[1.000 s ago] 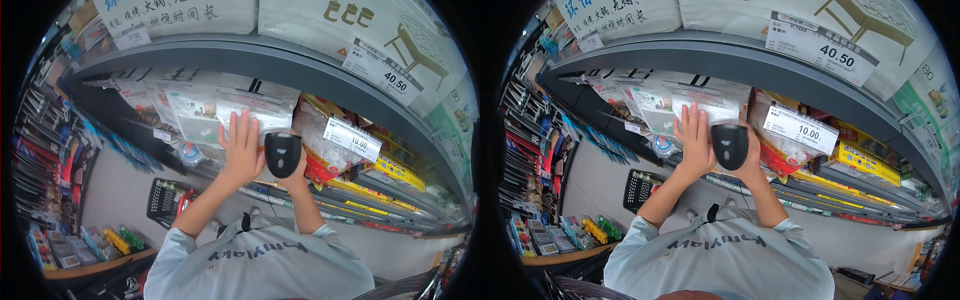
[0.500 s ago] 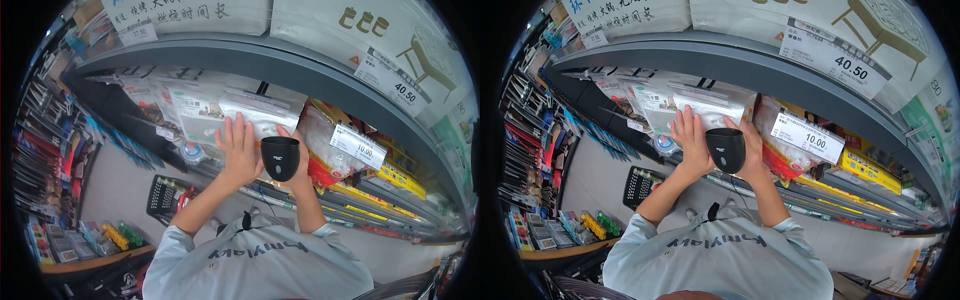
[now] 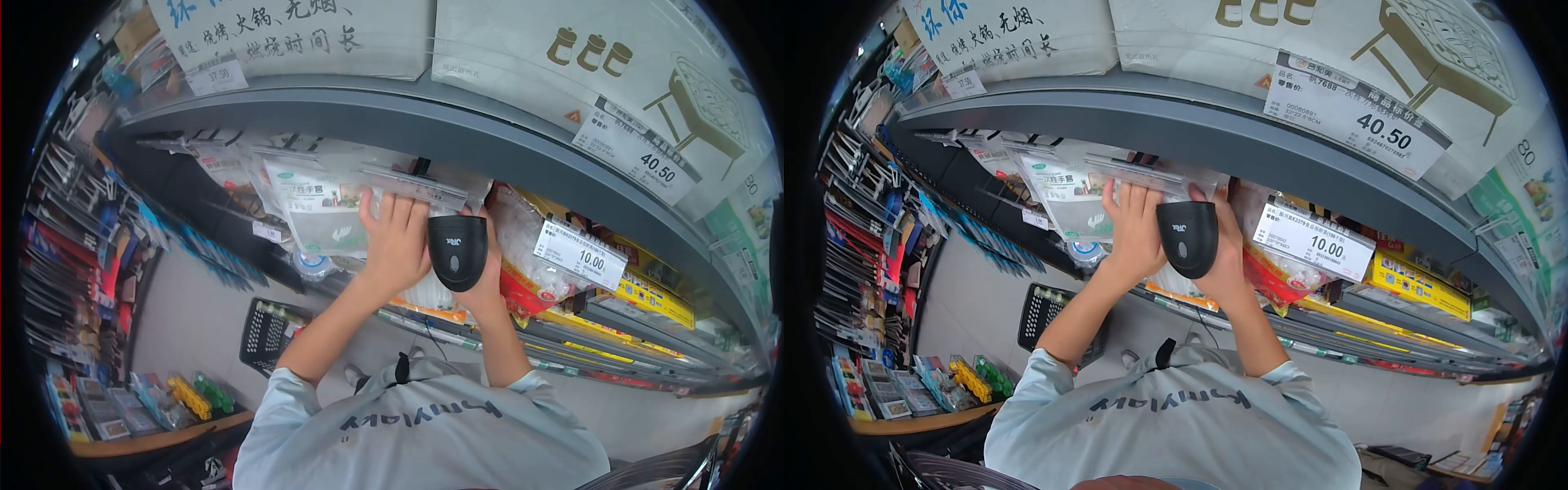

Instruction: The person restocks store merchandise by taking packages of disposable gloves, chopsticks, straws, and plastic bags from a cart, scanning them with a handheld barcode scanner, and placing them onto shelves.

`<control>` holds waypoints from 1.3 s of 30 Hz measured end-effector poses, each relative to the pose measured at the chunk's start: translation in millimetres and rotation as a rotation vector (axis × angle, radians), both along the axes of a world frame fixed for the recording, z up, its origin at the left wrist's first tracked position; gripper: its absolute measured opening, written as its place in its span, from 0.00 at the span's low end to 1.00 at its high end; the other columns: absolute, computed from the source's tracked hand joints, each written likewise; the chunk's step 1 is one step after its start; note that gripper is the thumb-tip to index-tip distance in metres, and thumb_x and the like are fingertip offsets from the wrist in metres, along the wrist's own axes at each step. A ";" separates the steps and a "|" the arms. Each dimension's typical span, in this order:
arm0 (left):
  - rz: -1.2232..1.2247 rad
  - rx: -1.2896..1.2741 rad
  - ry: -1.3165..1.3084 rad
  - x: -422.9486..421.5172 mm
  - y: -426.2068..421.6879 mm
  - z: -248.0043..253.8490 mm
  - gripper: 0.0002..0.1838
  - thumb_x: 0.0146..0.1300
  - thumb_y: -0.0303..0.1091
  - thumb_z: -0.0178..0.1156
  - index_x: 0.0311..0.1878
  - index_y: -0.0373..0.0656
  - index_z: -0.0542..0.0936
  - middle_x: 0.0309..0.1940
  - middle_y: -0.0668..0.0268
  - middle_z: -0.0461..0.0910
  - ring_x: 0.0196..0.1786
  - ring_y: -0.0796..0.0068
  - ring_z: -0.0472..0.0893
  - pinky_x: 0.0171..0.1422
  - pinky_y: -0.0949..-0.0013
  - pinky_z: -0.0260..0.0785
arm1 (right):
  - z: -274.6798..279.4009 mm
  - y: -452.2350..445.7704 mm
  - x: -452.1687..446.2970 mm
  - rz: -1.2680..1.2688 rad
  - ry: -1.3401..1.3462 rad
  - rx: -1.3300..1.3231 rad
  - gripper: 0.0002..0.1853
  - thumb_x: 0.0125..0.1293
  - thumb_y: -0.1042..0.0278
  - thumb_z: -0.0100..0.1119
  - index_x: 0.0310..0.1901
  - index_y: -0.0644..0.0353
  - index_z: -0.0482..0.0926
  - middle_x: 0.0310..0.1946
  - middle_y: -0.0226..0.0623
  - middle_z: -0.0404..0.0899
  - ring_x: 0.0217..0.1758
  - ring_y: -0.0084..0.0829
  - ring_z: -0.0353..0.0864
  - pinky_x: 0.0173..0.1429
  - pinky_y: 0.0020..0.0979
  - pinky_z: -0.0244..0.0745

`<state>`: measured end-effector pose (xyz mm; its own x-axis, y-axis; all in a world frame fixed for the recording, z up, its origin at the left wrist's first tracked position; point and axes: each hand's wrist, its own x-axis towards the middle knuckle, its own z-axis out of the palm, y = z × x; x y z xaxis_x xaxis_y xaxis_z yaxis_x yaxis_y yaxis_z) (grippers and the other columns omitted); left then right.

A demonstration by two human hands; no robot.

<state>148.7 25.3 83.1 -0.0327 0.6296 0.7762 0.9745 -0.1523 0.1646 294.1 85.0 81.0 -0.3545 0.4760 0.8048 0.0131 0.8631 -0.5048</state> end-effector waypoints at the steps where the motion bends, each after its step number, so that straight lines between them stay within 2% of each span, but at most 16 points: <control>1: 0.001 0.014 0.004 -1.6 2.1 2.1 0.34 0.60 0.39 0.59 0.67 0.31 0.67 0.69 0.45 0.65 0.74 0.40 0.60 0.72 0.28 0.37 | 0.0 -0.4 1.5 0.030 0.017 0.001 0.31 0.52 0.76 0.73 0.60 0.72 0.76 0.61 0.56 0.74 0.59 0.52 0.78 0.63 0.43 0.73; 5: -0.054 0.035 -0.056 -28.3 3.9 0.0 0.32 0.59 0.36 0.59 0.66 0.33 0.69 0.68 0.46 0.66 0.72 0.41 0.63 0.73 0.34 0.41 | -5.4 5.2 12.4 0.117 -0.007 0.085 0.37 0.47 0.77 0.74 0.63 0.70 0.75 0.60 0.55 0.75 0.49 0.49 0.79 0.55 0.43 0.75; 8: -0.099 0.073 -0.308 -48.8 2.1 8.3 0.27 0.62 0.36 0.60 0.63 0.35 0.72 0.67 0.47 0.69 0.70 0.43 0.64 0.75 0.41 0.45 | -4.8 4.4 16.8 0.169 0.003 0.110 0.38 0.44 0.77 0.75 0.63 0.69 0.76 0.59 0.54 0.76 0.46 0.48 0.78 0.52 0.42 0.75; 10: -0.209 0.007 -0.396 -58.3 -4.0 29.8 0.14 0.66 0.32 0.61 0.52 0.36 0.79 0.55 0.52 0.79 0.57 0.59 0.77 0.64 0.58 0.65 | -0.2 2.4 17.0 0.210 0.011 0.114 0.38 0.44 0.77 0.76 0.63 0.69 0.76 0.58 0.52 0.77 0.46 0.47 0.79 0.52 0.42 0.75; 11: -0.210 0.006 -0.396 -59.8 -6.0 38.8 0.14 0.66 0.32 0.61 0.52 0.36 0.79 0.55 0.52 0.79 0.57 0.59 0.77 0.64 0.58 0.65 | -0.6 1.9 16.8 0.209 0.012 0.113 0.38 0.44 0.77 0.76 0.63 0.69 0.76 0.58 0.52 0.77 0.46 0.47 0.79 0.52 0.42 0.75; 13: -0.384 -0.326 -0.783 -60.6 -9.0 51.0 0.16 0.55 0.33 0.70 0.46 0.37 0.84 0.47 0.56 0.83 0.55 0.57 0.78 0.65 0.58 0.65 | -2.3 1.2 16.9 0.151 0.004 0.094 0.38 0.44 0.77 0.76 0.62 0.69 0.76 0.58 0.52 0.77 0.48 0.47 0.79 0.53 0.42 0.75; 14: -0.382 -0.323 -0.782 -60.1 -8.2 50.3 0.16 0.55 0.33 0.70 0.46 0.37 0.84 0.47 0.56 0.83 0.55 0.57 0.78 0.65 0.58 0.65 | -5.1 1.7 16.6 0.154 0.005 0.096 0.38 0.44 0.77 0.76 0.62 0.69 0.76 0.58 0.52 0.77 0.48 0.47 0.79 0.53 0.42 0.75; 16: -0.427 -0.113 -0.907 -58.0 -5.0 46.1 0.12 0.48 0.27 0.71 0.37 0.35 0.86 0.40 0.59 0.85 0.46 0.64 0.82 0.55 0.65 0.70 | -13.2 2.7 13.9 0.146 0.058 -0.007 0.38 0.45 0.77 0.76 0.62 0.69 0.75 0.58 0.52 0.78 0.50 0.48 0.79 0.55 0.43 0.75; 17: -0.423 -0.111 -0.905 -56.9 -2.4 43.7 0.12 0.48 0.27 0.71 0.37 0.35 0.86 0.40 0.59 0.85 0.46 0.64 0.82 0.55 0.65 0.70 | -14.5 2.0 12.6 0.149 0.060 -0.006 0.38 0.45 0.77 0.76 0.62 0.69 0.75 0.58 0.52 0.78 0.50 0.48 0.79 0.55 0.43 0.75; 19: -0.269 0.050 -0.741 -53.5 4.7 41.0 0.09 0.45 0.23 0.68 0.33 0.34 0.85 0.39 0.60 0.85 0.42 0.66 0.82 0.51 0.67 0.72 | -15.8 0.8 10.6 0.131 0.082 -0.040 0.32 0.54 0.79 0.73 0.62 0.70 0.75 0.64 0.49 0.73 0.62 0.39 0.77 0.66 0.35 0.71; 23: -0.315 0.128 -0.802 -50.1 11.8 50.4 0.09 0.43 0.22 0.65 0.31 0.32 0.84 0.38 0.60 0.85 0.41 0.67 0.82 0.49 0.68 0.72 | -15.2 0.2 9.1 0.104 0.090 -0.067 0.31 0.55 0.79 0.72 0.62 0.72 0.75 0.64 0.50 0.73 0.63 0.39 0.77 0.66 0.35 0.72; 25: -0.412 0.116 -0.799 -54.4 14.9 45.2 0.07 0.48 0.17 0.62 0.33 0.33 0.82 0.36 0.68 0.82 0.37 0.82 0.77 0.43 0.74 0.70 | -13.3 0.7 10.6 0.052 0.063 -0.056 0.29 0.55 0.80 0.71 0.61 0.73 0.75 0.64 0.50 0.73 0.62 0.38 0.77 0.65 0.34 0.72; 32: -0.368 0.134 -0.820 -54.5 22.2 34.1 0.06 0.47 0.19 0.62 0.31 0.32 0.81 0.34 0.68 0.82 0.36 0.83 0.77 0.42 0.74 0.70 | -9.6 -2.6 11.8 0.018 0.060 -0.046 0.29 0.57 0.79 0.70 0.61 0.73 0.74 0.65 0.50 0.72 0.61 0.36 0.78 0.65 0.32 0.71; 34: -0.380 0.045 -1.002 -51.9 21.6 37.3 0.10 0.42 0.23 0.64 0.31 0.31 0.83 0.40 0.57 0.84 0.43 0.67 0.81 0.49 0.68 0.71 | -9.6 -5.0 13.7 0.035 0.062 -0.110 0.30 0.58 0.79 0.69 0.63 0.73 0.73 0.65 0.50 0.72 0.62 0.35 0.77 0.65 0.32 0.71; 38: -0.329 0.128 -0.954 -46.1 28.9 30.5 0.10 0.42 0.24 0.65 0.31 0.32 0.83 0.37 0.58 0.82 0.46 0.63 0.80 0.51 0.65 0.71 | -13.3 -8.6 13.4 0.043 0.104 -0.111 0.30 0.58 0.79 0.68 0.63 0.73 0.71 0.66 0.50 0.71 0.63 0.34 0.76 0.66 0.32 0.71; 39: -0.305 0.142 -0.919 -45.2 30.7 26.8 0.15 0.43 0.26 0.66 0.38 0.32 0.82 0.42 0.56 0.80 0.50 0.59 0.77 0.55 0.61 0.69 | -16.9 -8.6 13.5 0.052 0.105 -0.150 0.30 0.58 0.79 0.68 0.63 0.72 0.72 0.66 0.49 0.72 0.63 0.34 0.76 0.67 0.32 0.70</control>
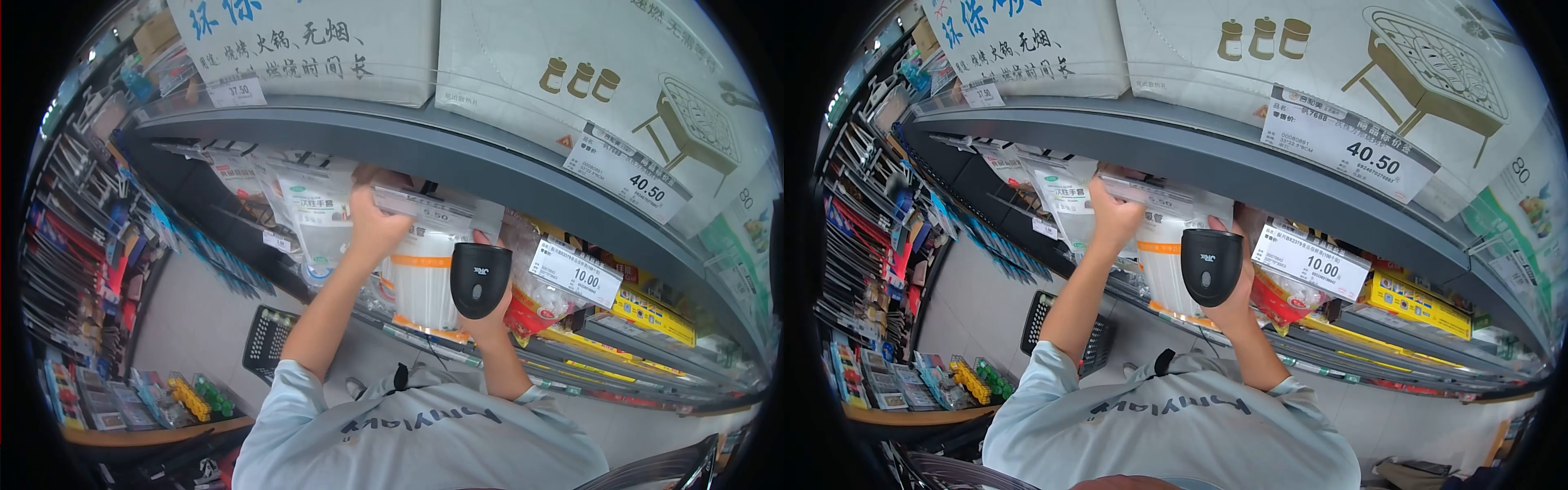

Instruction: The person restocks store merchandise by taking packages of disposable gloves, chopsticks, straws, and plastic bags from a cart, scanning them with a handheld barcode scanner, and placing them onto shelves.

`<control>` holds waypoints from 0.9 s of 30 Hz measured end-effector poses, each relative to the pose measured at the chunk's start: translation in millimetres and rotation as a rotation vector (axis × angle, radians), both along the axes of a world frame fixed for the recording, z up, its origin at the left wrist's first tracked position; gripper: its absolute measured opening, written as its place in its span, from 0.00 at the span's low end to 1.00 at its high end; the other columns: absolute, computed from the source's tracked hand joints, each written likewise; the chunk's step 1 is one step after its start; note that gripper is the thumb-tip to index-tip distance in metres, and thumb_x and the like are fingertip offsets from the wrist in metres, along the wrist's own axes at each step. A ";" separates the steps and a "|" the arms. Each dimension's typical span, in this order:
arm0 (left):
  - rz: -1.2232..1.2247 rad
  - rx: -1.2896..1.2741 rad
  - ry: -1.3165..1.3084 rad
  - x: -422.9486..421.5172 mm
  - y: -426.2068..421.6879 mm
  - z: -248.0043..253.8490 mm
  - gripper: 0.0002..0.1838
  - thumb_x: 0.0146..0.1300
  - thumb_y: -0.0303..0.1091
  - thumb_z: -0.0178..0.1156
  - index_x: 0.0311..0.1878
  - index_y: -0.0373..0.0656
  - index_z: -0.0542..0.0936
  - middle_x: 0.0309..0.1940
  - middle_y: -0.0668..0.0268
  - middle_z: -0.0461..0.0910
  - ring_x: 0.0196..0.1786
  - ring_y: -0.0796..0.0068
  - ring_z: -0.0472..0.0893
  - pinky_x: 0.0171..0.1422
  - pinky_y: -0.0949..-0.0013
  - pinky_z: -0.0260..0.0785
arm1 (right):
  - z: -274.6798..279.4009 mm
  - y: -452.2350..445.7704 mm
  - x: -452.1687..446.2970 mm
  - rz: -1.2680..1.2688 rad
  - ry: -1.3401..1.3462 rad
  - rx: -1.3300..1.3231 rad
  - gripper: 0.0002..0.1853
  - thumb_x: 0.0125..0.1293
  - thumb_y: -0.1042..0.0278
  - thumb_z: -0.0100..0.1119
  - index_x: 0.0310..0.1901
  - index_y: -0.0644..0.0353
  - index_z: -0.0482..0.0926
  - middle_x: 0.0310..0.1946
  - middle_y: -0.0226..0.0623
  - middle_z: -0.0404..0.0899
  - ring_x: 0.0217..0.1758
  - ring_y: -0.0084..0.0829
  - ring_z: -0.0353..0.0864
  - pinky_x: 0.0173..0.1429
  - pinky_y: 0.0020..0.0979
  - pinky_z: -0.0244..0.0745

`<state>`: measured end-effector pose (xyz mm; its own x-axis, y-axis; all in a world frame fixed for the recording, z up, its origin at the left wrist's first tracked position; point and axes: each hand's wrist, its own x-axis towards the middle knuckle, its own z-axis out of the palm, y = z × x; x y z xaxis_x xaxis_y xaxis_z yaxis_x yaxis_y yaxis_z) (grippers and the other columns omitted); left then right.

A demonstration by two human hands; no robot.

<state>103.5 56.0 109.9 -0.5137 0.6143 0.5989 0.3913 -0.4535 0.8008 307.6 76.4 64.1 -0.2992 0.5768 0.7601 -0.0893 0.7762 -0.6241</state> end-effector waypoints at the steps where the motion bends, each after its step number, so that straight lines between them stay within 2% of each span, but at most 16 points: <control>1: 0.030 0.006 0.032 -0.2 2.3 -4.8 0.21 0.43 0.28 0.67 0.44 0.33 0.82 0.46 0.53 0.79 0.55 0.54 0.74 0.60 0.57 0.68 | -2.0 -0.1 0.4 0.010 0.001 -0.039 0.29 0.58 0.80 0.67 0.63 0.71 0.72 0.65 0.48 0.72 0.63 0.33 0.76 0.67 0.32 0.70; 2: 0.029 0.006 0.032 -4.0 8.3 -17.5 0.21 0.43 0.28 0.67 0.44 0.33 0.82 0.46 0.53 0.79 0.55 0.54 0.74 0.60 0.57 0.68 | -1.6 -2.2 0.0 0.009 0.002 -0.038 0.29 0.58 0.80 0.67 0.63 0.71 0.72 0.65 0.48 0.72 0.63 0.33 0.76 0.67 0.32 0.70; 3: 0.103 0.038 0.081 -9.7 17.0 -34.8 0.29 0.43 0.29 0.68 0.53 0.34 0.78 0.52 0.49 0.74 0.61 0.49 0.68 0.65 0.52 0.61 | -0.3 -5.5 -1.4 0.001 0.010 -0.093 0.27 0.56 0.79 0.68 0.60 0.70 0.75 0.64 0.51 0.73 0.64 0.41 0.76 0.67 0.36 0.69; 4: 0.176 0.070 0.130 -7.9 18.7 -31.0 0.37 0.43 0.31 0.69 0.62 0.35 0.73 0.59 0.46 0.69 0.66 0.43 0.62 0.71 0.48 0.55 | 0.6 -7.0 -2.3 -0.008 0.020 -0.148 0.26 0.54 0.78 0.70 0.56 0.70 0.78 0.63 0.55 0.74 0.64 0.49 0.76 0.68 0.40 0.69; 5: 0.174 0.072 0.130 -6.4 17.1 -26.9 0.37 0.43 0.31 0.69 0.62 0.35 0.73 0.59 0.46 0.69 0.66 0.43 0.62 0.71 0.48 0.55 | -0.8 -6.0 -2.3 -0.009 0.021 -0.146 0.26 0.54 0.78 0.70 0.56 0.70 0.78 0.63 0.55 0.74 0.64 0.49 0.76 0.68 0.40 0.69; 7: 0.472 -0.038 0.710 -0.3 9.6 -12.0 0.48 0.45 0.36 0.71 0.71 0.33 0.63 0.67 0.41 0.56 0.70 0.36 0.52 0.75 0.40 0.41 | -4.5 -2.6 -3.4 0.006 -0.002 -0.288 0.26 0.55 0.78 0.68 0.57 0.70 0.77 0.62 0.55 0.74 0.67 0.49 0.74 0.69 0.38 0.68; 11: 0.493 0.021 0.592 21.8 6.5 -13.7 0.44 0.50 0.42 0.70 0.67 0.28 0.64 0.67 0.39 0.55 0.72 0.34 0.50 0.74 0.33 0.38 | -0.8 -0.5 -7.5 -0.032 -0.039 -0.186 0.27 0.56 0.79 0.67 0.59 0.70 0.75 0.63 0.56 0.73 0.70 0.50 0.70 0.72 0.40 0.64; 13: 0.593 -0.043 0.735 26.9 0.6 -30.2 0.41 0.53 0.45 0.68 0.65 0.28 0.67 0.68 0.39 0.53 0.74 0.33 0.50 0.71 0.25 0.37 | -3.3 -2.0 -14.1 -0.033 0.018 -0.218 0.28 0.57 0.78 0.67 0.61 0.71 0.74 0.65 0.57 0.70 0.71 0.52 0.68 0.75 0.43 0.60; 16: 0.593 0.020 0.826 37.8 -2.4 -72.1 0.37 0.54 0.44 0.67 0.64 0.32 0.71 0.69 0.39 0.54 0.75 0.31 0.50 0.69 0.22 0.37 | -1.5 -8.0 -21.7 -0.031 0.092 -0.235 0.29 0.57 0.77 0.68 0.61 0.73 0.73 0.67 0.58 0.66 0.74 0.53 0.64 0.76 0.45 0.56; 17: 0.559 -0.077 0.897 50.5 -13.0 -56.2 0.35 0.54 0.42 0.66 0.64 0.36 0.73 0.69 0.42 0.58 0.76 0.34 0.54 0.70 0.24 0.39 | -2.0 -6.5 -21.4 -0.029 0.086 -0.234 0.29 0.57 0.77 0.68 0.61 0.73 0.73 0.67 0.58 0.66 0.74 0.53 0.64 0.76 0.45 0.56; 18: 0.562 -0.078 0.892 53.5 -14.5 -48.6 0.35 0.54 0.42 0.66 0.64 0.36 0.73 0.69 0.42 0.58 0.76 0.34 0.54 0.70 0.24 0.39 | -2.8 -2.6 -20.0 -0.021 0.053 -0.202 0.31 0.57 0.76 0.68 0.63 0.74 0.71 0.67 0.58 0.66 0.74 0.54 0.63 0.77 0.45 0.56; 20: 0.449 -0.150 0.958 55.1 -17.0 -38.3 0.33 0.55 0.41 0.64 0.65 0.39 0.75 0.67 0.45 0.65 0.76 0.40 0.58 0.70 0.26 0.41 | -5.8 2.8 -17.6 -0.010 0.015 -0.170 0.32 0.58 0.76 0.68 0.64 0.75 0.70 0.67 0.58 0.66 0.75 0.55 0.62 0.77 0.45 0.56; 22: 0.432 -0.161 0.903 52.8 -17.0 -20.6 0.32 0.56 0.41 0.63 0.65 0.39 0.75 0.67 0.46 0.67 0.75 0.42 0.61 0.70 0.26 0.43 | -10.0 4.3 -14.2 -0.008 -0.095 -0.277 0.34 0.58 0.75 0.67 0.66 0.75 0.67 0.67 0.58 0.66 0.76 0.55 0.60 0.77 0.45 0.55; 24: 0.412 -0.164 0.856 47.6 -11.4 -10.5 0.32 0.56 0.41 0.63 0.65 0.40 0.76 0.66 0.47 0.69 0.74 0.44 0.64 0.69 0.26 0.45 | -7.8 2.8 -14.1 -0.010 -0.097 -0.285 0.35 0.58 0.75 0.67 0.67 0.74 0.66 0.68 0.58 0.65 0.77 0.55 0.59 0.78 0.45 0.54; 27: 0.372 -0.178 0.961 41.9 -3.5 -4.4 0.32 0.56 0.45 0.63 0.66 0.44 0.77 0.68 0.47 0.68 0.73 0.43 0.64 0.68 0.25 0.49 | 7.0 -1.5 -19.6 -0.021 -0.081 -0.262 0.35 0.58 0.74 0.67 0.68 0.72 0.66 0.71 0.58 0.61 0.78 0.54 0.57 0.78 0.44 0.53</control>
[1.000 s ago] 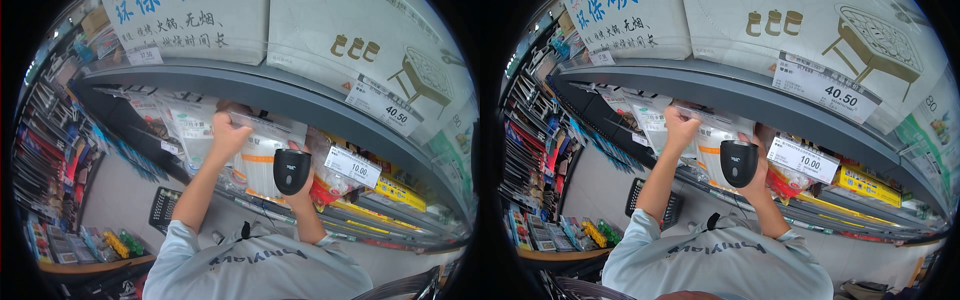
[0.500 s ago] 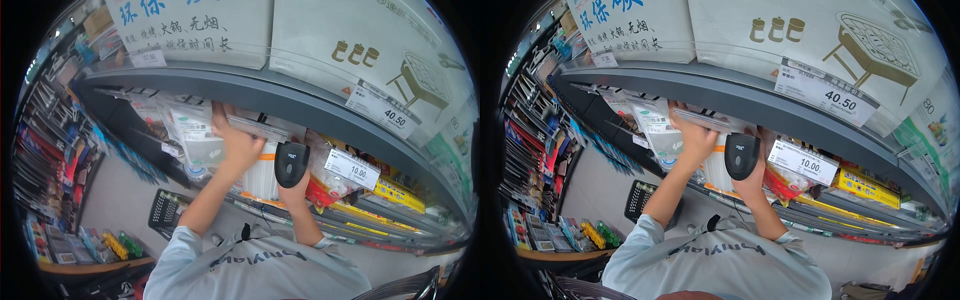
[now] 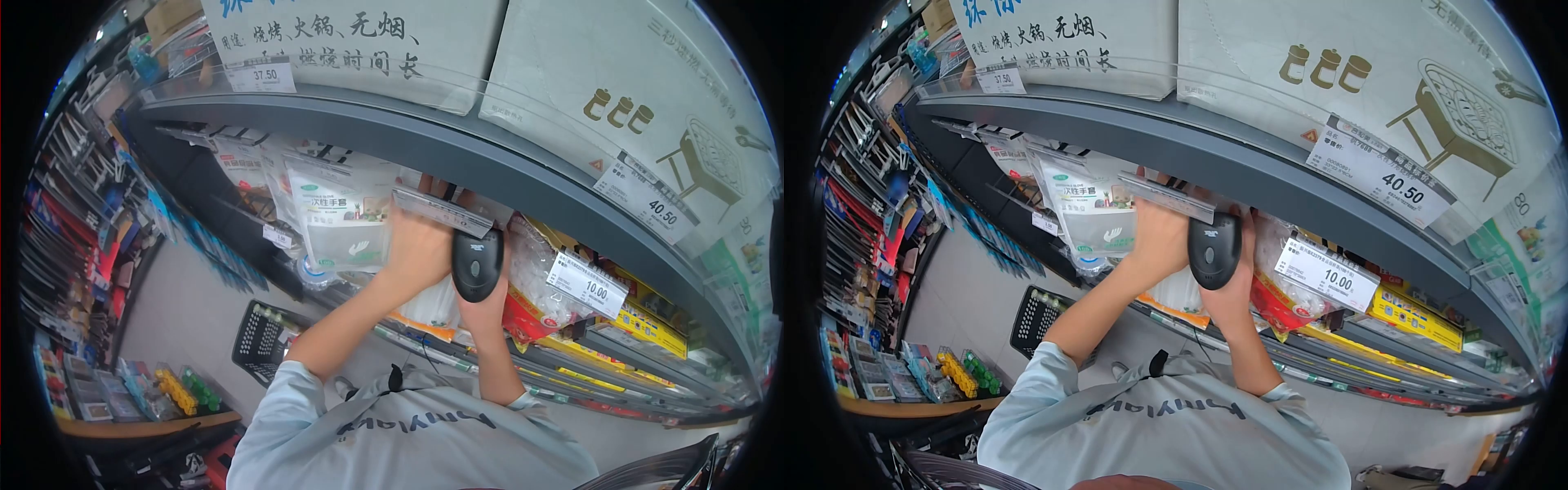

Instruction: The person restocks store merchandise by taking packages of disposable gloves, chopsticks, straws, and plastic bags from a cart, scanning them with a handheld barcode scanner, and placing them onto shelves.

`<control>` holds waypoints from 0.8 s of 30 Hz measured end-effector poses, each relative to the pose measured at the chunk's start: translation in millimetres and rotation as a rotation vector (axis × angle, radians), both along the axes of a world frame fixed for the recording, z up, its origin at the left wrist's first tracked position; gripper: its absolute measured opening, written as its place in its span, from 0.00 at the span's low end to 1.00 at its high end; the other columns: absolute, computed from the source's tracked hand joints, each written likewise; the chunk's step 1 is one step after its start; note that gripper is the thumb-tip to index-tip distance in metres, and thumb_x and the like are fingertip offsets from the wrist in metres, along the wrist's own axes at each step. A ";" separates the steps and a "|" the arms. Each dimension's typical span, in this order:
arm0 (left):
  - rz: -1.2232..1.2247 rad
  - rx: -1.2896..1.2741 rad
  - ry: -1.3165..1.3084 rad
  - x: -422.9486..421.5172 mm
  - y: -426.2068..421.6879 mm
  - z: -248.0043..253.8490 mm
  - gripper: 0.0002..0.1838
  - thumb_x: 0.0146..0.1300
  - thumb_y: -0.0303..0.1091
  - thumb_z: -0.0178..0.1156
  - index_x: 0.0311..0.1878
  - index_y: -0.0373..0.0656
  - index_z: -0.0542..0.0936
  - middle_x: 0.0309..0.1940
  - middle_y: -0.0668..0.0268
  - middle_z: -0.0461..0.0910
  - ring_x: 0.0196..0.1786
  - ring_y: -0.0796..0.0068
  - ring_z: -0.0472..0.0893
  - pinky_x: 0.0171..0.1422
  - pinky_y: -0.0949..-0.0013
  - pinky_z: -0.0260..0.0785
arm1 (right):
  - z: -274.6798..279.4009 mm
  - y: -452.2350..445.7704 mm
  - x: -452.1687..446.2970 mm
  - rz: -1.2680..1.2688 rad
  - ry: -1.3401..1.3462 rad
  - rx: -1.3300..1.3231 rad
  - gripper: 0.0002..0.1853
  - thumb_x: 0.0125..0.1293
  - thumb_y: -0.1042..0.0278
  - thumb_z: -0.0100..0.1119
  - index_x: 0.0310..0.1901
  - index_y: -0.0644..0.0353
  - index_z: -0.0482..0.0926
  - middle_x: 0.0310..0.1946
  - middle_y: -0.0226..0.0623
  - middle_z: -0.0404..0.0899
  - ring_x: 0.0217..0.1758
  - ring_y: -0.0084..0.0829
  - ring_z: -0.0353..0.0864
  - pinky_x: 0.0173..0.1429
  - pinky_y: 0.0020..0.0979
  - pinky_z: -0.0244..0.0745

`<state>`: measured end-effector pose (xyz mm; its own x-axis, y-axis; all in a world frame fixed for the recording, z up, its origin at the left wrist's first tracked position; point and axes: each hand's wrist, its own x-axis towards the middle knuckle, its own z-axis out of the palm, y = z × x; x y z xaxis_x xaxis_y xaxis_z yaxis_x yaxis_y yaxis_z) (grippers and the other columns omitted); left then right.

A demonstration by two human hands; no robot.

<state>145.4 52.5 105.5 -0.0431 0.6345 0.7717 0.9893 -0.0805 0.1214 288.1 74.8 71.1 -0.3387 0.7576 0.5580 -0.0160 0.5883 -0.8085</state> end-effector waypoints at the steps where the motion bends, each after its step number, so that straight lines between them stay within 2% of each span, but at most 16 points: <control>1: 0.009 -0.030 -0.008 -1.3 2.6 0.9 0.33 0.56 0.46 0.64 0.65 0.45 0.77 0.69 0.47 0.68 0.73 0.43 0.65 0.69 0.25 0.49 | 4.3 -0.9 -1.7 -0.009 0.014 0.033 0.35 0.58 0.74 0.67 0.68 0.71 0.67 0.72 0.58 0.59 0.78 0.53 0.56 0.78 0.44 0.53; 2: 0.018 -0.060 -0.016 -2.2 4.5 1.2 0.33 0.55 0.48 0.64 0.65 0.47 0.78 0.70 0.47 0.67 0.73 0.42 0.65 0.69 0.25 0.49 | 3.1 -0.5 -0.8 -0.011 0.014 0.034 0.35 0.58 0.74 0.67 0.68 0.71 0.67 0.72 0.58 0.59 0.78 0.53 0.56 0.78 0.44 0.53; 4: 0.005 -0.040 -0.027 -3.7 6.9 -0.8 0.33 0.55 0.50 0.64 0.65 0.48 0.78 0.70 0.49 0.67 0.73 0.43 0.64 0.70 0.25 0.49 | -5.3 -0.4 2.1 -0.015 -0.071 0.131 0.46 0.57 0.82 0.66 0.76 0.65 0.53 0.70 0.47 0.62 0.71 0.33 0.67 0.72 0.33 0.62; 5: -0.002 -0.019 -0.044 -4.7 6.7 -3.9 0.33 0.55 0.51 0.65 0.65 0.49 0.78 0.71 0.50 0.67 0.74 0.43 0.64 0.71 0.25 0.48 | -12.7 -7.8 0.4 -0.007 -0.078 0.134 0.46 0.57 0.82 0.66 0.76 0.65 0.53 0.70 0.47 0.62 0.71 0.33 0.67 0.72 0.33 0.62; 7: 0.024 0.030 -0.066 -4.8 5.0 -16.7 0.34 0.56 0.53 0.64 0.65 0.50 0.78 0.71 0.52 0.67 0.74 0.44 0.63 0.72 0.25 0.47 | -32.7 -34.1 0.7 -0.004 0.297 -0.195 0.47 0.57 0.82 0.66 0.76 0.63 0.52 0.68 0.45 0.62 0.70 0.35 0.67 0.72 0.34 0.63; 9: 0.039 0.046 -0.088 -5.1 -2.9 -40.3 0.35 0.58 0.56 0.64 0.70 0.58 0.75 0.73 0.56 0.65 0.77 0.47 0.59 0.75 0.26 0.44 | -35.9 -65.3 16.3 -0.152 0.008 -0.016 0.50 0.56 0.79 0.70 0.76 0.59 0.48 0.62 0.42 0.66 0.63 0.33 0.70 0.66 0.34 0.68; 10: -0.049 0.053 -0.061 0.4 -8.2 -68.6 0.35 0.58 0.56 0.65 0.70 0.61 0.74 0.73 0.54 0.65 0.78 0.44 0.57 0.75 0.26 0.43 | -43.2 -79.7 18.2 -0.145 0.055 -0.009 0.39 0.56 0.75 0.72 0.68 0.62 0.63 0.56 0.42 0.73 0.53 0.33 0.76 0.59 0.34 0.73; 11: -0.056 0.059 -0.068 -0.9 -22.0 -106.3 0.35 0.57 0.55 0.65 0.70 0.63 0.73 0.73 0.53 0.65 0.78 0.42 0.56 0.74 0.26 0.42 | -84.4 -84.0 47.6 0.162 -0.195 0.073 0.23 0.57 0.73 0.71 0.55 0.64 0.75 0.48 0.43 0.79 0.45 0.36 0.81 0.52 0.36 0.76; 12: 0.020 0.053 -0.099 1.2 -27.0 -127.9 0.35 0.57 0.55 0.65 0.70 0.63 0.73 0.73 0.53 0.65 0.78 0.42 0.56 0.74 0.26 0.42 | -83.8 -94.8 39.7 0.351 -0.093 0.123 0.24 0.56 0.77 0.69 0.54 0.61 0.72 0.43 0.41 0.79 0.42 0.31 0.82 0.45 0.28 0.78; 13: -0.010 0.036 -0.123 3.7 -34.7 -147.4 0.34 0.58 0.52 0.66 0.70 0.66 0.73 0.73 0.56 0.64 0.78 0.45 0.57 0.75 0.27 0.43 | -105.3 -89.1 34.6 0.607 -0.031 0.193 0.22 0.58 0.76 0.69 0.53 0.64 0.73 0.45 0.43 0.79 0.43 0.31 0.83 0.46 0.29 0.78; 15: 0.027 -0.004 -0.181 5.3 -60.7 -172.1 0.34 0.58 0.48 0.66 0.70 0.69 0.73 0.74 0.59 0.64 0.78 0.48 0.58 0.75 0.27 0.44 | -114.3 -106.0 29.0 0.838 -0.115 -0.342 0.15 0.59 0.77 0.66 0.49 0.65 0.78 0.46 0.46 0.82 0.42 0.41 0.84 0.48 0.36 0.78; 18: -0.044 -0.134 -0.200 -6.9 -106.0 -196.8 0.36 0.54 0.32 0.67 0.69 0.64 0.73 0.77 0.62 0.61 0.79 0.56 0.59 0.77 0.34 0.50 | -85.1 -134.2 -16.6 0.935 -0.270 -0.251 0.19 0.57 0.78 0.68 0.51 0.67 0.78 0.47 0.48 0.82 0.43 0.44 0.84 0.50 0.37 0.78; 19: -0.002 -0.144 -0.223 -11.1 -120.6 -206.5 0.36 0.54 0.32 0.67 0.69 0.64 0.73 0.77 0.62 0.61 0.79 0.56 0.59 0.77 0.34 0.50 | -81.1 -142.0 -29.7 0.944 -0.325 -0.178 0.21 0.56 0.78 0.69 0.52 0.68 0.77 0.47 0.49 0.82 0.44 0.45 0.85 0.51 0.38 0.78; 20: -0.002 -0.233 -0.255 -15.9 -136.1 -218.9 0.37 0.53 0.31 0.67 0.69 0.61 0.73 0.77 0.62 0.60 0.79 0.56 0.59 0.77 0.35 0.51 | -93.1 -144.3 -37.2 0.981 -0.563 -0.255 0.26 0.53 0.77 0.71 0.55 0.70 0.75 0.47 0.50 0.82 0.48 0.47 0.85 0.54 0.39 0.78; 22: 0.047 -0.248 -0.289 -23.9 -165.2 -256.1 0.35 0.52 0.29 0.67 0.67 0.54 0.74 0.78 0.60 0.59 0.80 0.57 0.58 0.77 0.40 0.54 | -122.9 -158.4 -61.5 1.083 -0.649 -0.285 0.27 0.52 0.77 0.70 0.56 0.70 0.75 0.47 0.50 0.82 0.49 0.47 0.85 0.55 0.39 0.77; 24: 0.151 -0.299 -0.418 -37.1 -201.1 -292.6 0.34 0.52 0.28 0.67 0.66 0.53 0.75 0.77 0.59 0.60 0.80 0.57 0.59 0.76 0.40 0.54 | -131.5 -177.2 -95.9 1.194 -0.768 -0.309 0.29 0.52 0.78 0.69 0.58 0.69 0.74 0.48 0.52 0.82 0.53 0.49 0.83 0.59 0.38 0.76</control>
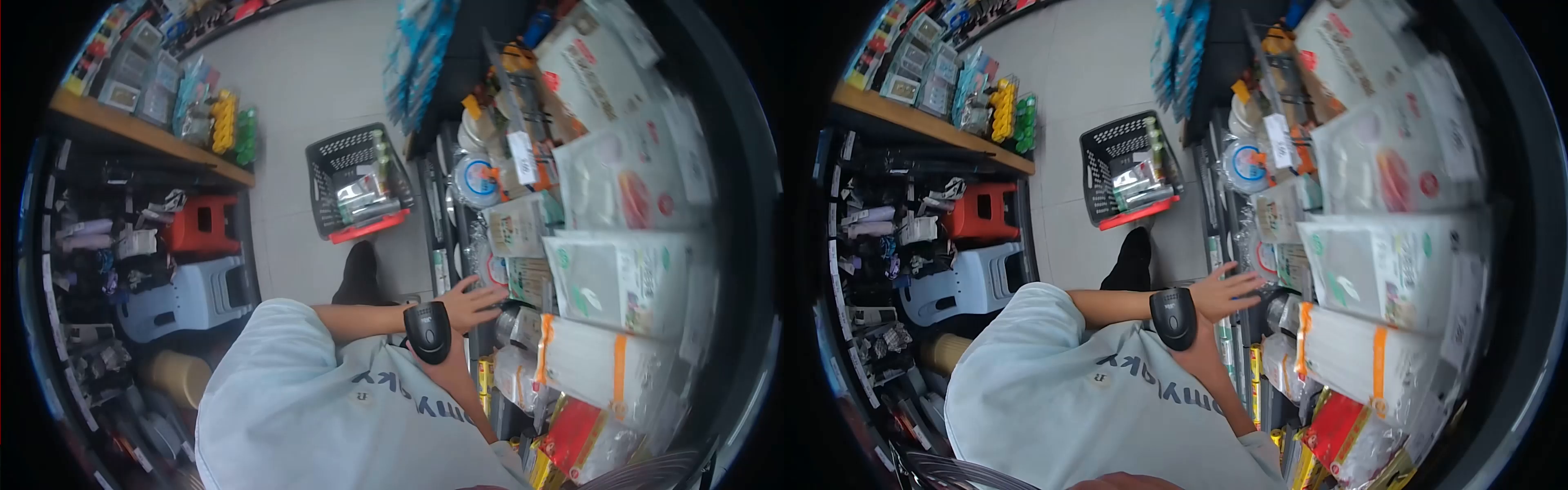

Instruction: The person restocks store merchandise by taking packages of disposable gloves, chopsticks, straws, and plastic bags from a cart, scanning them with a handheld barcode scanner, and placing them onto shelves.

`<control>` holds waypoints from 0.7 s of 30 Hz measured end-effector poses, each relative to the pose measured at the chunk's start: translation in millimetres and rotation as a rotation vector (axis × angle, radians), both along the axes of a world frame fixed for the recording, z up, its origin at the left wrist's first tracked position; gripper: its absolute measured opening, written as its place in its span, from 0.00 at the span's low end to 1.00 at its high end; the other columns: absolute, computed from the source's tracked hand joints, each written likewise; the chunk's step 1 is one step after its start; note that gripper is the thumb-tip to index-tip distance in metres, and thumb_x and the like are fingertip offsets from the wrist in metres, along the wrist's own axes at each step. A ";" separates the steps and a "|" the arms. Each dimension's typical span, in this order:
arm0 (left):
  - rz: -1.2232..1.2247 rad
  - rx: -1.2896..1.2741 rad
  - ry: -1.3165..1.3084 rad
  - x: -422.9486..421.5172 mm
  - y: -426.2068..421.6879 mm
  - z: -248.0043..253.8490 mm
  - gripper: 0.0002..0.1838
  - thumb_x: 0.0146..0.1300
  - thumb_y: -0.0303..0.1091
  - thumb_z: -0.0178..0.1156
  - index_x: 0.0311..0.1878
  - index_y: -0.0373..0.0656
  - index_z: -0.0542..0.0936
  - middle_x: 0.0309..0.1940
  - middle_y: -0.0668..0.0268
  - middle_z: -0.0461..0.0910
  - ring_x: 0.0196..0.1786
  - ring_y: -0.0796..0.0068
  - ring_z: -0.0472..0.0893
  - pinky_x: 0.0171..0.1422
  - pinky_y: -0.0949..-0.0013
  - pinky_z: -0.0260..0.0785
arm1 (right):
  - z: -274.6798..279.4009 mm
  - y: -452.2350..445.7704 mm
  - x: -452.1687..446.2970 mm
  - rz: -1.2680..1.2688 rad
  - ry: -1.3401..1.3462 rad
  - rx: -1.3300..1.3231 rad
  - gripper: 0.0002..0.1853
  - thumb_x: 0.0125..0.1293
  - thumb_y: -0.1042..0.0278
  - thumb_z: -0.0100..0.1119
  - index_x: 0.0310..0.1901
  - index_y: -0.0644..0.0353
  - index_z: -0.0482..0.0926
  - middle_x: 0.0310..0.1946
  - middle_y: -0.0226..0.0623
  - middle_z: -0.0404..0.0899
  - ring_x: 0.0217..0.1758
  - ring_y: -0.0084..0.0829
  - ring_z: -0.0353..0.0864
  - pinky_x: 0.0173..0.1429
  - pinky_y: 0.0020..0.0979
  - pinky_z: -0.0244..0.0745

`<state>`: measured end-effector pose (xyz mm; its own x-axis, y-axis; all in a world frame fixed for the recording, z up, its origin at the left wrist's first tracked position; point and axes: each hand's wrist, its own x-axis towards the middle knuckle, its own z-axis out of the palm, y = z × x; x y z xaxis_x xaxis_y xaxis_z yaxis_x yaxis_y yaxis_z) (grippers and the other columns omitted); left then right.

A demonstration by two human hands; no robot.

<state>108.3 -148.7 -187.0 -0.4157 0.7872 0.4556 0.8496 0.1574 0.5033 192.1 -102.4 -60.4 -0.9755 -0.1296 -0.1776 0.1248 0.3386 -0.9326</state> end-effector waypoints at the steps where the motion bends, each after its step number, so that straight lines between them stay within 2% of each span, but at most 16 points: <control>1: 0.080 -0.058 -0.099 -7.8 -19.6 -16.3 0.32 0.52 0.28 0.67 0.64 0.51 0.75 0.77 0.59 0.61 0.79 0.57 0.59 0.76 0.40 0.54 | -7.7 -7.3 -17.1 0.042 -0.051 -0.040 0.29 0.52 0.79 0.68 0.59 0.68 0.74 0.51 0.51 0.80 0.55 0.49 0.82 0.61 0.37 0.75; 3: 0.267 -0.051 -0.258 -41.9 -70.5 -43.7 0.27 0.53 0.28 0.66 0.60 0.49 0.77 0.73 0.57 0.65 0.77 0.56 0.62 0.75 0.40 0.54 | -3.5 -33.0 -58.0 0.015 -0.128 -0.058 0.30 0.52 0.80 0.67 0.60 0.67 0.73 0.55 0.51 0.78 0.57 0.49 0.81 0.62 0.38 0.74; 4: 0.366 -0.049 -0.339 -60.8 -98.7 -54.4 0.25 0.54 0.28 0.66 0.59 0.48 0.78 0.71 0.57 0.68 0.76 0.54 0.64 0.74 0.41 0.55 | -16.0 -42.9 -74.1 0.001 -0.071 0.029 0.32 0.53 0.73 0.75 0.60 0.66 0.72 0.48 0.46 0.80 0.50 0.42 0.83 0.58 0.35 0.75; 5: 0.465 -0.044 -0.417 -82.6 -126.6 -64.5 0.23 0.56 0.29 0.65 0.57 0.47 0.78 0.69 0.57 0.70 0.74 0.53 0.66 0.74 0.43 0.55 | -25.2 -55.6 -92.5 0.003 -0.087 0.031 0.32 0.53 0.73 0.75 0.60 0.66 0.72 0.48 0.46 0.80 0.50 0.42 0.83 0.58 0.35 0.75; 7: 0.680 -0.030 -0.534 -125.3 -170.9 -86.3 0.18 0.59 0.31 0.62 0.54 0.44 0.79 0.63 0.57 0.73 0.71 0.54 0.68 0.70 0.45 0.59 | -44.5 -76.8 -128.4 -0.106 -0.038 0.148 0.37 0.53 0.74 0.74 0.65 0.66 0.67 0.54 0.48 0.76 0.57 0.43 0.79 0.63 0.36 0.72; 8: 0.750 -0.042 -0.564 -147.1 -191.2 -109.0 0.17 0.59 0.31 0.62 0.53 0.43 0.79 0.61 0.58 0.75 0.68 0.54 0.71 0.68 0.47 0.61 | -54.7 -86.1 -143.6 -0.126 -0.069 0.189 0.34 0.51 0.84 0.67 0.63 0.67 0.71 0.64 0.47 0.69 0.58 0.49 0.79 0.64 0.34 0.72; 9: 0.823 -0.053 -0.597 -168.1 -210.7 -135.0 0.17 0.59 0.32 0.62 0.52 0.43 0.80 0.58 0.58 0.77 0.65 0.54 0.73 0.65 0.48 0.63 | -64.8 -96.5 -158.4 -0.114 -0.085 0.203 0.34 0.51 0.84 0.67 0.63 0.67 0.71 0.64 0.47 0.69 0.58 0.49 0.79 0.64 0.34 0.72; 11: 0.984 -0.172 -0.782 -210.4 -244.7 -175.3 0.14 0.60 0.31 0.62 0.50 0.43 0.80 0.51 0.58 0.80 0.59 0.53 0.76 0.64 0.50 0.65 | -89.2 -115.3 -189.7 -0.216 -0.291 0.145 0.32 0.52 0.83 0.67 0.62 0.67 0.72 0.67 0.47 0.66 0.58 0.47 0.79 0.64 0.34 0.73; 12: 0.997 -0.213 -0.826 -226.4 -262.2 -205.0 0.14 0.61 0.33 0.63 0.50 0.42 0.80 0.49 0.58 0.80 0.55 0.52 0.78 0.59 0.49 0.68 | -103.2 -121.1 -206.8 -0.097 -0.203 0.287 0.30 0.52 0.81 0.69 0.60 0.66 0.74 0.67 0.47 0.66 0.57 0.47 0.80 0.62 0.36 0.74; 13: 1.045 -0.225 -0.851 -239.2 -274.6 -229.1 0.14 0.61 0.35 0.63 0.50 0.43 0.80 0.48 0.55 0.81 0.52 0.50 0.80 0.55 0.46 0.70 | -114.8 -127.4 -221.3 -0.083 -0.222 0.298 0.30 0.52 0.81 0.69 0.60 0.66 0.74 0.67 0.47 0.66 0.57 0.47 0.80 0.62 0.36 0.74; 15: 1.081 -0.352 -0.947 -250.6 -288.4 -270.8 0.15 0.62 0.38 0.63 0.51 0.43 0.80 0.48 0.55 0.81 0.53 0.49 0.80 0.53 0.46 0.72 | -139.2 -140.7 -247.7 -0.015 -0.250 0.343 0.29 0.53 0.78 0.70 0.60 0.66 0.75 0.70 0.48 0.64 0.58 0.48 0.79 0.61 0.37 0.75; 16: 1.081 -0.357 -0.969 -250.7 -291.5 -285.1 0.15 0.62 0.38 0.63 0.51 0.43 0.80 0.48 0.55 0.81 0.53 0.49 0.80 0.53 0.46 0.72 | -157.0 -143.7 -250.4 -0.039 -0.378 0.281 0.28 0.54 0.77 0.70 0.59 0.65 0.76 0.71 0.50 0.63 0.61 0.50 0.78 0.63 0.39 0.74; 18: 0.891 -0.392 -1.193 -236.8 -291.6 -311.2 0.17 0.63 0.42 0.62 0.52 0.44 0.79 0.48 0.55 0.82 0.54 0.49 0.80 0.55 0.46 0.72 | -178.0 -152.3 -267.1 0.020 -0.410 0.308 0.29 0.55 0.76 0.70 0.60 0.65 0.75 0.71 0.51 0.64 0.63 0.50 0.77 0.64 0.39 0.74; 19: 0.840 -0.336 -1.218 -220.3 -289.4 -326.7 0.18 0.64 0.44 0.61 0.52 0.44 0.79 0.48 0.53 0.82 0.55 0.49 0.81 0.56 0.46 0.73 | -183.4 -157.8 -272.7 0.070 -0.423 0.327 0.29 0.57 0.75 0.69 0.61 0.65 0.74 0.71 0.51 0.65 0.64 0.50 0.76 0.65 0.39 0.73; 20: 0.801 -0.347 -1.229 -211.1 -287.2 -326.2 0.17 0.64 0.43 0.62 0.50 0.43 0.80 0.47 0.53 0.83 0.53 0.48 0.81 0.55 0.48 0.73 | -186.7 -164.2 -278.2 0.091 -0.469 0.381 0.30 0.59 0.70 0.68 0.63 0.65 0.72 0.67 0.52 0.70 0.67 0.51 0.74 0.67 0.41 0.72; 21: 0.763 -0.356 -1.237 -202.2 -284.2 -323.4 0.15 0.64 0.41 0.63 0.49 0.42 0.80 0.45 0.53 0.84 0.51 0.47 0.82 0.54 0.51 0.74 | -194.3 -166.4 -275.1 0.092 -0.485 0.385 0.30 0.59 0.70 0.68 0.63 0.65 0.72 0.67 0.52 0.70 0.67 0.51 0.74 0.67 0.41 0.72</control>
<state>-93.9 -432.9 -510.5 -0.7363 0.1994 -0.6466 -0.4155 0.6209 0.6647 -82.9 -268.7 -254.8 -0.7598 -0.0477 -0.6484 0.4582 0.6683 -0.5860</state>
